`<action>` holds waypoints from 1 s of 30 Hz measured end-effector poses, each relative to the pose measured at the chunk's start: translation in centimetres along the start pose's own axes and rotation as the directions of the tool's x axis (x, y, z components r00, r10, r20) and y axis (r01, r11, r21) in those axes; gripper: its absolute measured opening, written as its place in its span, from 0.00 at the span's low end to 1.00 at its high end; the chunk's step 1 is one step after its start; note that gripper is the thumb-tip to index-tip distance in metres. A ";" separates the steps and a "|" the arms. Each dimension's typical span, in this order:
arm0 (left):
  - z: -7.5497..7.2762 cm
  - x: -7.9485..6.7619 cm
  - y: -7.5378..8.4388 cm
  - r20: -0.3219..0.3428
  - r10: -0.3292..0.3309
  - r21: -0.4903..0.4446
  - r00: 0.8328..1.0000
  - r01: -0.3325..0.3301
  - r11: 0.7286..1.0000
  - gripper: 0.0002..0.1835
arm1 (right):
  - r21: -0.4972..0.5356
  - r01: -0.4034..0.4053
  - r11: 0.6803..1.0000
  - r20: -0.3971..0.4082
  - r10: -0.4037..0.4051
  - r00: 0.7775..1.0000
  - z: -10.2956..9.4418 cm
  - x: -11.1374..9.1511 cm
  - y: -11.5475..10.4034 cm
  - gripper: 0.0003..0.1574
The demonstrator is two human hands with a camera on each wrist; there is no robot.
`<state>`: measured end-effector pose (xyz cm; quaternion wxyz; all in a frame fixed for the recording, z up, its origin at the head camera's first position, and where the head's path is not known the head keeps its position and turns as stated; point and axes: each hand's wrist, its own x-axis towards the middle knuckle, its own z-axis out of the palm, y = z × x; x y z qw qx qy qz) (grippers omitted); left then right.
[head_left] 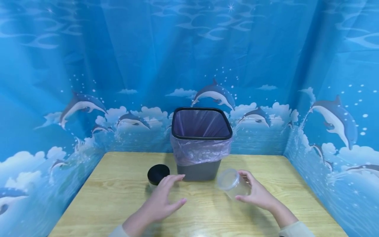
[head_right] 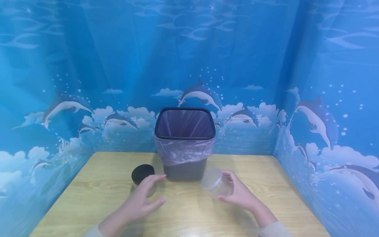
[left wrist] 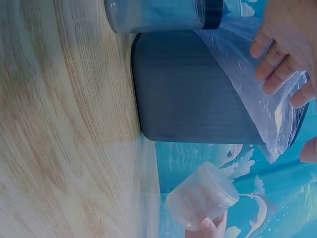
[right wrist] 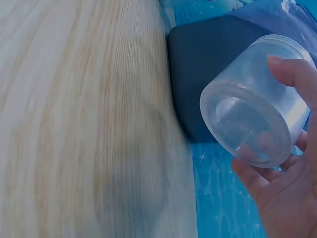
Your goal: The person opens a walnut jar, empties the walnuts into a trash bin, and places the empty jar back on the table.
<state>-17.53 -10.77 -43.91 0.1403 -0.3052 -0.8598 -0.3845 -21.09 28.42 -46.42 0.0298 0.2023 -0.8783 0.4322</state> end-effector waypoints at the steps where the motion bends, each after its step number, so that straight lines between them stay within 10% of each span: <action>1: -0.1 -0.1 0.0 -0.005 -0.012 -0.006 1.000 0.012 1.000 0.38 | -0.006 -0.006 1.000 0.000 0.006 1.000 0.0 0.0 0.2 0.58; 30: -2.7 -1.2 -1.3 -0.056 -0.151 -0.050 0.987 0.148 0.988 0.33 | -0.042 -0.137 0.990 0.013 0.138 0.990 -0.5 0.8 3.6 0.56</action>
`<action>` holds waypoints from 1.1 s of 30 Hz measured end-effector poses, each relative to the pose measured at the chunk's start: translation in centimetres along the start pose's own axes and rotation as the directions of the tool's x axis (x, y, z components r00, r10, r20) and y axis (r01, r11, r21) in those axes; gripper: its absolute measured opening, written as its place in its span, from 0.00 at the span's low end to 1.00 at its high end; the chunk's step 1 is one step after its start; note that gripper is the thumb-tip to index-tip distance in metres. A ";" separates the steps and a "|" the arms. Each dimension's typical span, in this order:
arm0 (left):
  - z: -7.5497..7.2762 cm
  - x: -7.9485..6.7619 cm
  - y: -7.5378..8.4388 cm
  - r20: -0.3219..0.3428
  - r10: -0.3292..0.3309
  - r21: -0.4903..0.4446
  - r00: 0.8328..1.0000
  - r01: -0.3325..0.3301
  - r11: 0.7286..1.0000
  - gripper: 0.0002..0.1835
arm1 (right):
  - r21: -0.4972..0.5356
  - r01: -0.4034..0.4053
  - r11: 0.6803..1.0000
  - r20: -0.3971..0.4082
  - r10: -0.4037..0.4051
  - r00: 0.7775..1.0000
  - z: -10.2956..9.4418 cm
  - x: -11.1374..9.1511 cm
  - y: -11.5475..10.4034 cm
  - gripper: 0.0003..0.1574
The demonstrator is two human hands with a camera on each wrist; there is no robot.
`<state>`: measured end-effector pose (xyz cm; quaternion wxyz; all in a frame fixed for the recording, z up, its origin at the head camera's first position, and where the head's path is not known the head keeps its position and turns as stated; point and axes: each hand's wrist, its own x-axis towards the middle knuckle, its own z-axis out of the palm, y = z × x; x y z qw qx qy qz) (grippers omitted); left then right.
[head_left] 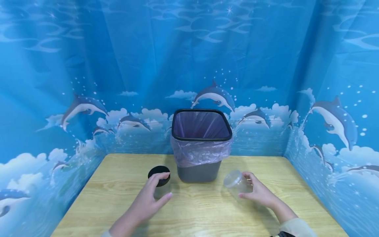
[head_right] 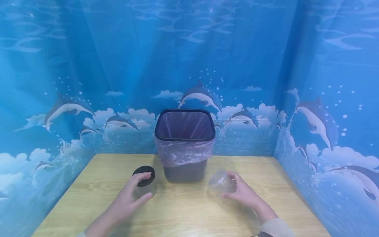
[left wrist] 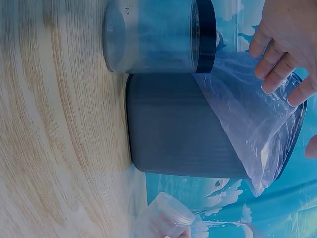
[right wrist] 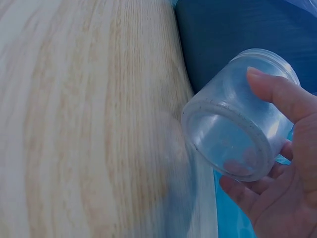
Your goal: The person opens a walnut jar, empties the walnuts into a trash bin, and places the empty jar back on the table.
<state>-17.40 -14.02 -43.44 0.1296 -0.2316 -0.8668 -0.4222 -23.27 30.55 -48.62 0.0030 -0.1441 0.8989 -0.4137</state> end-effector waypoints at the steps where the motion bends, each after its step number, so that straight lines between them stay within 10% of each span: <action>1: -0.1 0.0 0.0 -0.004 0.005 0.003 1.000 -0.005 1.000 0.33 | 0.001 -0.001 1.000 0.000 0.001 1.000 0.0 0.0 0.0 0.56; 33: -1.3 -0.6 -0.9 -0.055 -0.037 -0.002 0.998 0.037 0.999 0.31 | 0.056 -0.059 0.997 0.031 0.057 0.998 -0.9 -0.4 1.6 0.57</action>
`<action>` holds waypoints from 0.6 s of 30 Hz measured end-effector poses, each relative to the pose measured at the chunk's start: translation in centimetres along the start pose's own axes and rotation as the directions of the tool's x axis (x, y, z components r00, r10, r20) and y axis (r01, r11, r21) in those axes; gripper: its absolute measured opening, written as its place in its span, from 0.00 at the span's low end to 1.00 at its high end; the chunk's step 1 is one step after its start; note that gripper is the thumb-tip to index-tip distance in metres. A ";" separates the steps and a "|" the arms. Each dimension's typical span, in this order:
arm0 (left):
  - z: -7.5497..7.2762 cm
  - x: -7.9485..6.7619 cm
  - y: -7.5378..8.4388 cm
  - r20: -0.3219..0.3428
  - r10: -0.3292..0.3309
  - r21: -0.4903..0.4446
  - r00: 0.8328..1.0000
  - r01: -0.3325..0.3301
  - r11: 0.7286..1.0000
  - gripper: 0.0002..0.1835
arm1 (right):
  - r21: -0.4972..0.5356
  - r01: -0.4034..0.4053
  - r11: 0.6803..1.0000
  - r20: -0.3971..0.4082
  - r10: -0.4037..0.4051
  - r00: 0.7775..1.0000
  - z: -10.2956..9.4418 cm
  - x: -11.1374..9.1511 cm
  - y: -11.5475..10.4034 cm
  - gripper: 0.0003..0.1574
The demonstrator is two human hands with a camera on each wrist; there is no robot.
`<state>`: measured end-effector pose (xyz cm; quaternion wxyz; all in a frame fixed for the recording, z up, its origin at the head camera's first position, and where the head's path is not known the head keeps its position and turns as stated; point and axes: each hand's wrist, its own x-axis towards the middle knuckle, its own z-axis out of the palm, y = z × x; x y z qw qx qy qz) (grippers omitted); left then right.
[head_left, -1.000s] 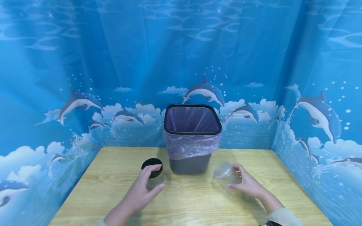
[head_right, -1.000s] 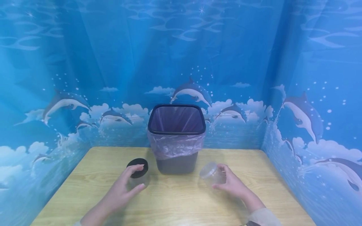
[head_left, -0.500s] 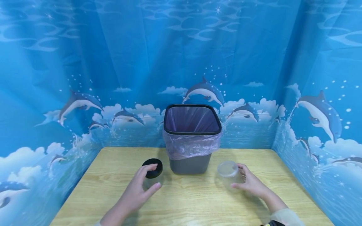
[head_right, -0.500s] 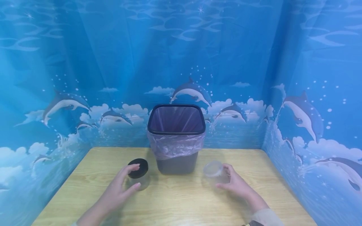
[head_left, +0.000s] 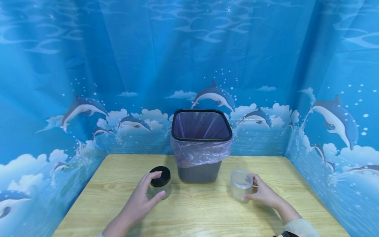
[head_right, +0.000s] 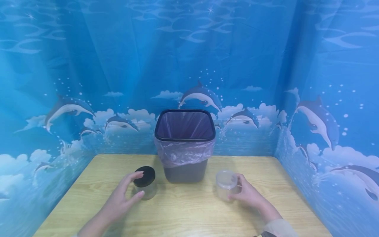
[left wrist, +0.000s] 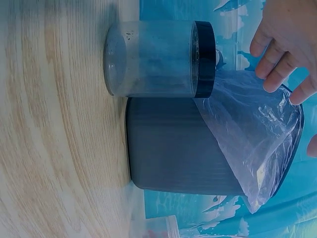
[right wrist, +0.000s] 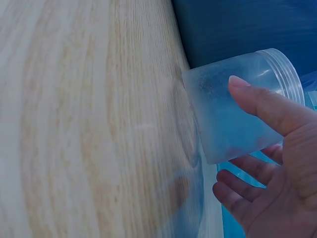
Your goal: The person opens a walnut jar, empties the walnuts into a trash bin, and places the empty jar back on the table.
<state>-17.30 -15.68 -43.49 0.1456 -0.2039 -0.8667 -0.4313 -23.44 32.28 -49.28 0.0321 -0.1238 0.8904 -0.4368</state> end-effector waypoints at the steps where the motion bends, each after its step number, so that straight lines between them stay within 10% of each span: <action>1: 0.0 0.0 0.0 0.000 -0.001 -0.001 1.000 0.001 1.000 0.31 | -0.002 -0.007 1.000 -0.001 0.007 1.000 0.0 0.0 0.0 0.57; 18: -0.5 -0.4 -0.6 -0.032 0.014 0.009 0.999 -0.014 1.000 0.32 | 0.019 0.001 1.000 -0.001 -0.001 1.000 0.0 -0.1 0.0 0.56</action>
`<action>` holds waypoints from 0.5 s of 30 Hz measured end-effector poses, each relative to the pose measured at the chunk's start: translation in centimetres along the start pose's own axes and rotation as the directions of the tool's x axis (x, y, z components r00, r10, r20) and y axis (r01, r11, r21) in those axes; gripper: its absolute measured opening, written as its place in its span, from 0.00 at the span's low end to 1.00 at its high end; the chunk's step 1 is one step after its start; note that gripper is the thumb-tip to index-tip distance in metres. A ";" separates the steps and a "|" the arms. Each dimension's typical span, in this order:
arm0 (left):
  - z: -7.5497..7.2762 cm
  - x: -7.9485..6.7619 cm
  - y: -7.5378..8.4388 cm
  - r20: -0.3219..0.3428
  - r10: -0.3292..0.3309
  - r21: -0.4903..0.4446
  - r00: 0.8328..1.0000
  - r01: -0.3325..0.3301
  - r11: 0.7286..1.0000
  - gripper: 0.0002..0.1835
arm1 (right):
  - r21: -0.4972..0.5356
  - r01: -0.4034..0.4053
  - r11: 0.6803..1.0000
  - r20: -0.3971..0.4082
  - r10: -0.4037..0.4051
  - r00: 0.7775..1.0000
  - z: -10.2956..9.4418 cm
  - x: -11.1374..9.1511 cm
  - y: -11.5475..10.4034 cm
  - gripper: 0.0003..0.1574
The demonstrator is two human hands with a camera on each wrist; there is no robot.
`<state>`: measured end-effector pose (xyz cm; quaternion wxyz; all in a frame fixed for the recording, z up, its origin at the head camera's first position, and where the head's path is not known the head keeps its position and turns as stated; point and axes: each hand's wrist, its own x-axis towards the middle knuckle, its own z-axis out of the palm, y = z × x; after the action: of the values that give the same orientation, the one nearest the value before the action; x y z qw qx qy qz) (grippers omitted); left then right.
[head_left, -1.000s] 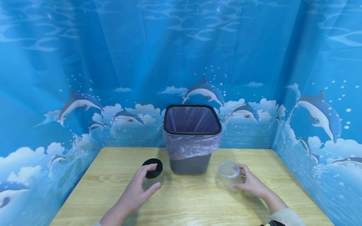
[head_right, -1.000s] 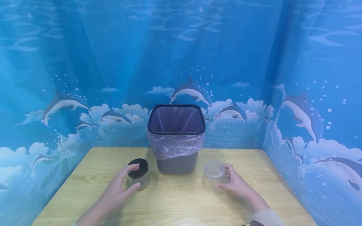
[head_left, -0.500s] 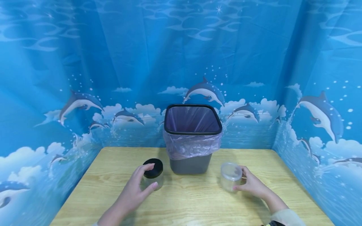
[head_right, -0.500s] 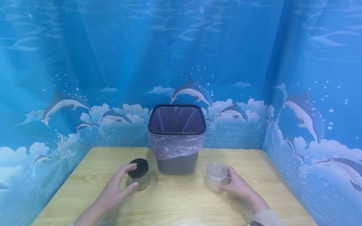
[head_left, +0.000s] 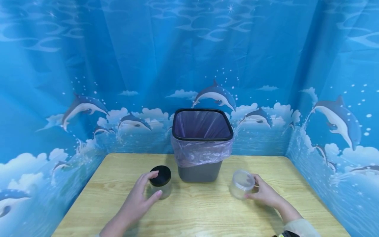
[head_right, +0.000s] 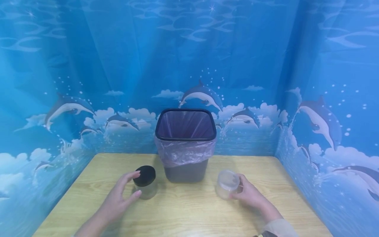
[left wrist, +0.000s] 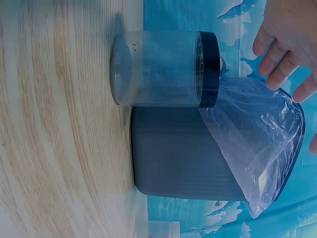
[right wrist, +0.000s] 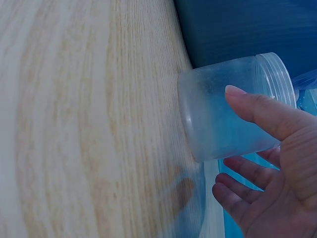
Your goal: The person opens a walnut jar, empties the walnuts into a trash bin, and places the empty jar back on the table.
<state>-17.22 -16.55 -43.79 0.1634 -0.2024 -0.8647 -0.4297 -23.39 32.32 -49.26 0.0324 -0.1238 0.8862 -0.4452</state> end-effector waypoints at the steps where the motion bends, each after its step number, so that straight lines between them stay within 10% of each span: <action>1: 0.0 0.0 0.0 -0.003 0.002 0.001 1.000 -0.002 1.000 0.32 | 0.001 0.006 1.000 -0.001 -0.006 1.000 -0.1 0.0 0.0 0.56; 15: -0.5 -0.4 -0.2 -0.032 -0.012 0.032 0.999 0.013 0.999 0.32 | -0.023 0.063 0.998 0.020 -0.063 0.998 -1.5 -0.7 -0.4 0.55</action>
<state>-16.88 -17.17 -43.85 0.1776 -0.1873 -0.8700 -0.4202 -22.92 33.43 -48.10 0.0256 -0.1564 0.8868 -0.4342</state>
